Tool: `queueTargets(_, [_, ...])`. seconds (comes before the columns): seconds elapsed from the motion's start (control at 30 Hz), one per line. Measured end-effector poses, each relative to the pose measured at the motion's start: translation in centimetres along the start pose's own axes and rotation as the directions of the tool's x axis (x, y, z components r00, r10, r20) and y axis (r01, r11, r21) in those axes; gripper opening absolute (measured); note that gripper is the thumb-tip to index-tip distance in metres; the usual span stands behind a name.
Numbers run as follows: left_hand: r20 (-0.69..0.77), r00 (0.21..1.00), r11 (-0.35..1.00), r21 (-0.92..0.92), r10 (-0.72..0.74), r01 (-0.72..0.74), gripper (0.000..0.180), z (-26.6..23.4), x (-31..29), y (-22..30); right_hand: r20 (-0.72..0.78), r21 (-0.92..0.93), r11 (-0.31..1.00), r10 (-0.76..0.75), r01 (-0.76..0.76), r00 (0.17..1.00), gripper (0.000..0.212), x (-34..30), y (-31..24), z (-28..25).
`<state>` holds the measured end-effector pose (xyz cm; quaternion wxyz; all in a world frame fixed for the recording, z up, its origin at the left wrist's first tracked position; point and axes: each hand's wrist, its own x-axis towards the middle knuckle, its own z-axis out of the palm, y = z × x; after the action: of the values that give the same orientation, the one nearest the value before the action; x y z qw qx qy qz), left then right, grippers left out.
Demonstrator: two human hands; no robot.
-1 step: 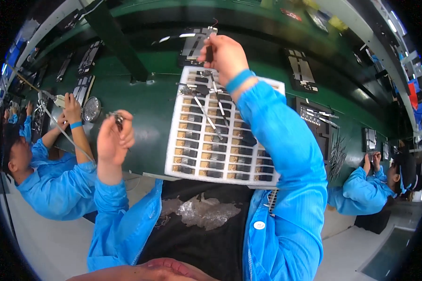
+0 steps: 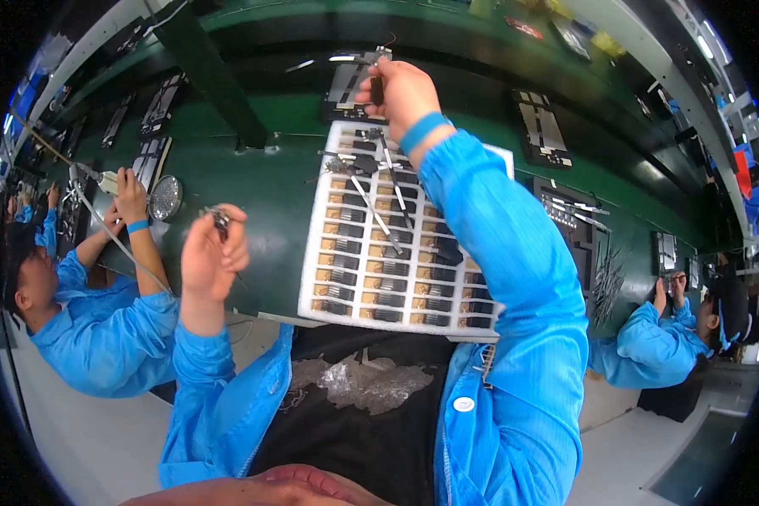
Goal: The person assembles electronic circuit boards by trimming connector wires with pliers and connecting components from a component tray to the circuit boards.
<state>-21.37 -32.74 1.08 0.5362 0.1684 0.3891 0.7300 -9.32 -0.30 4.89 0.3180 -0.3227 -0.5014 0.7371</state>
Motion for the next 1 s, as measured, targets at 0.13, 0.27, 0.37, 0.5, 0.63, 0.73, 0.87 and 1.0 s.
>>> queueTargets(0.13, [0.023, 0.999, 0.998, -0.036, -0.047, 0.048, 0.046, -0.3, -0.7, -2.3, -0.137, 0.238, 0.971, 0.031, 0.002, 0.990, 0.025, 7.9, 1.6, 1.9])
queueTargets(0.27, [-0.007, 0.983, 0.982, 0.030, -0.184, 0.184, 0.052, 0.0, -1.2, -3.6, -0.152, 0.558, 0.818, -0.067, 0.141, 0.986, 0.027, 13.8, 4.8, 0.5])
queueTargets(0.37, [-0.004, 0.981, 0.979, 0.055, -0.196, 0.196, 0.052, 0.7, -1.8, -4.0, -0.150, 0.501, 0.864, 0.130, -0.038, 0.980, 0.022, 14.5, 7.4, -0.1])
queueTargets(0.5, [0.039, 0.973, 0.966, 0.131, -0.230, 0.223, 0.053, 2.4, -1.5, -4.3, -0.149, 0.332, 0.897, 0.355, -0.292, 0.923, 0.028, 14.0, 7.9, -1.7])
queueTargets(0.63, [0.083, 0.962, 0.958, 0.142, -0.262, 0.248, 0.053, 3.8, -1.0, -4.3, -0.023, 0.228, 0.953, 0.210, -0.199, 0.977, 0.033, 9.1, 5.0, -2.8])
queueTargets(0.73, [0.079, 0.987, 0.988, 0.085, -0.138, 0.132, 0.052, 3.9, -2.5, -5.4, 0.289, 0.129, 0.989, 0.028, -0.068, 0.957, 0.035, 0.8, 0.8, -3.3])
queueTargets(0.87, [0.079, 0.984, 0.968, 0.207, -0.162, 0.142, 0.047, 5.5, -2.2, -5.5, 0.305, -0.245, 0.918, -0.232, 0.311, 0.924, 0.034, -10.1, -2.5, -9.3])
queueTargets(1.0, [0.170, 0.965, 0.954, 0.256, -0.202, 0.155, 0.043, 7.4, -2.4, -5.5, 0.179, -0.796, 0.517, -0.294, 0.314, 0.939, 0.027, -17.5, -0.3, -13.6])
